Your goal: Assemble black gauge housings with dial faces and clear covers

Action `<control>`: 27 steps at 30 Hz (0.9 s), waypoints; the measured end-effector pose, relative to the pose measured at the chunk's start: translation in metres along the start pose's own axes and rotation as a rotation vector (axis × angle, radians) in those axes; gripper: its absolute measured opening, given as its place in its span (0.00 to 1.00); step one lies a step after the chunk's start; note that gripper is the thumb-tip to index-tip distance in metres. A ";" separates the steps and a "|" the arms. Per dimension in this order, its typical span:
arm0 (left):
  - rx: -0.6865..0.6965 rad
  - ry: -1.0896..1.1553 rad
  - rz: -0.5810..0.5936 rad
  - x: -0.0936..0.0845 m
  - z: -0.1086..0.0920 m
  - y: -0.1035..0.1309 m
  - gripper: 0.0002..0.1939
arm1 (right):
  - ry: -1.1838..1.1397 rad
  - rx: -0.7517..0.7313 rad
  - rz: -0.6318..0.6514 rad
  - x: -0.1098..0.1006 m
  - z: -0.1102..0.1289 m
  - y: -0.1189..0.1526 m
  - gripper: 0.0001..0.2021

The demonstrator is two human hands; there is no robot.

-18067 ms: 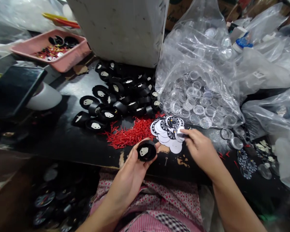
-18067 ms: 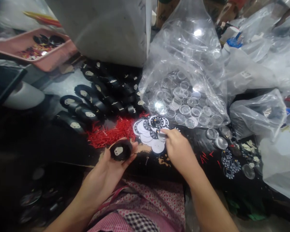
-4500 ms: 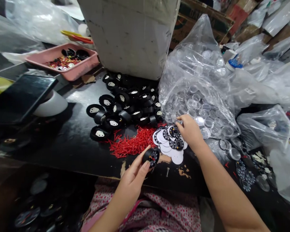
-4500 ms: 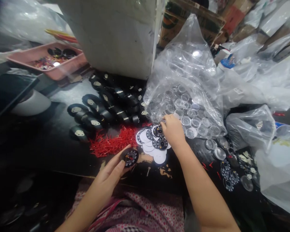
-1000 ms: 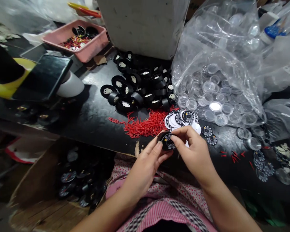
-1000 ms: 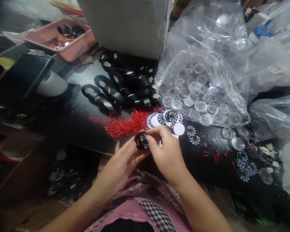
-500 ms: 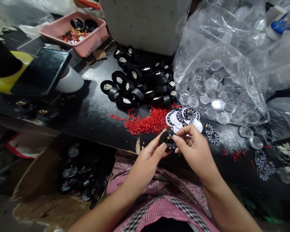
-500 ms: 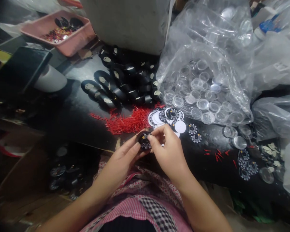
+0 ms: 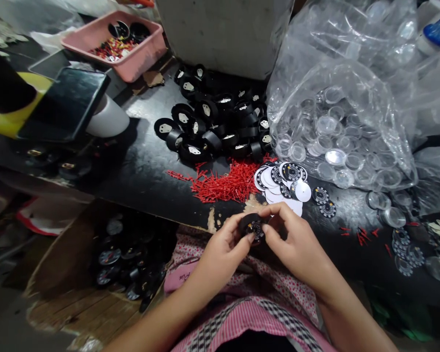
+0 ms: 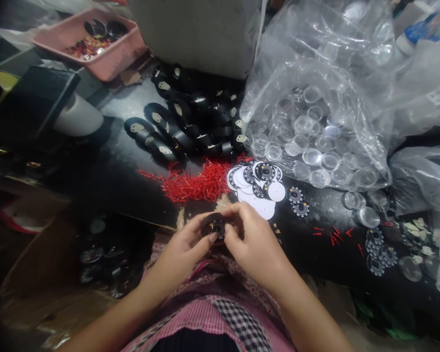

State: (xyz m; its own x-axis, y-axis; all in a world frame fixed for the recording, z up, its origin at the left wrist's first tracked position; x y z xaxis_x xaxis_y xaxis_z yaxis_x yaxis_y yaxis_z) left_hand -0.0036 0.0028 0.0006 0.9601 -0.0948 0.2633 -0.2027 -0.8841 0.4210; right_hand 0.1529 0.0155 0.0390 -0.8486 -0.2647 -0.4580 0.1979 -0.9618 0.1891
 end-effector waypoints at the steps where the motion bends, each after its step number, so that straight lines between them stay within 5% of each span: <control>1: -0.007 -0.010 -0.008 -0.003 -0.001 0.002 0.14 | 0.023 -0.027 0.020 0.002 0.003 0.000 0.08; 8: 0.007 -0.060 -0.158 -0.026 -0.006 0.007 0.14 | 0.136 -0.145 0.083 0.010 0.013 -0.023 0.08; 14: 0.024 0.289 -0.189 -0.027 -0.005 0.002 0.14 | 0.710 -0.090 -0.080 0.010 0.006 -0.058 0.08; 18: 0.023 0.429 -0.204 -0.021 -0.007 -0.002 0.12 | 0.844 -0.100 -0.114 0.022 0.008 -0.069 0.08; 22: -0.010 0.507 -0.204 -0.021 -0.012 -0.004 0.12 | 0.752 -0.089 -0.076 0.021 0.007 -0.067 0.07; 27: -0.169 0.719 -0.076 -0.014 -0.016 -0.009 0.09 | 0.185 -0.182 -0.095 0.012 0.002 -0.050 0.05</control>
State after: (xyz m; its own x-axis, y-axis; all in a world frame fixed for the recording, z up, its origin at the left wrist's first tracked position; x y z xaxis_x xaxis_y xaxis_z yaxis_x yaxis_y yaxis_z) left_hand -0.0186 0.0196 0.0070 0.6215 0.3379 0.7068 -0.2236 -0.7881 0.5735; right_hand 0.1324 0.0603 0.0257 -0.7667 -0.1646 -0.6206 0.2207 -0.9753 -0.0139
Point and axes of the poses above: each hand's wrist, its own y-axis away from the middle knuckle, its own x-axis out of the palm, z = x × y, the point moved 1 cm from there along -y, towards the middle knuckle, and after that the axes turned 1 degree about -y, right-handed, at the moved point
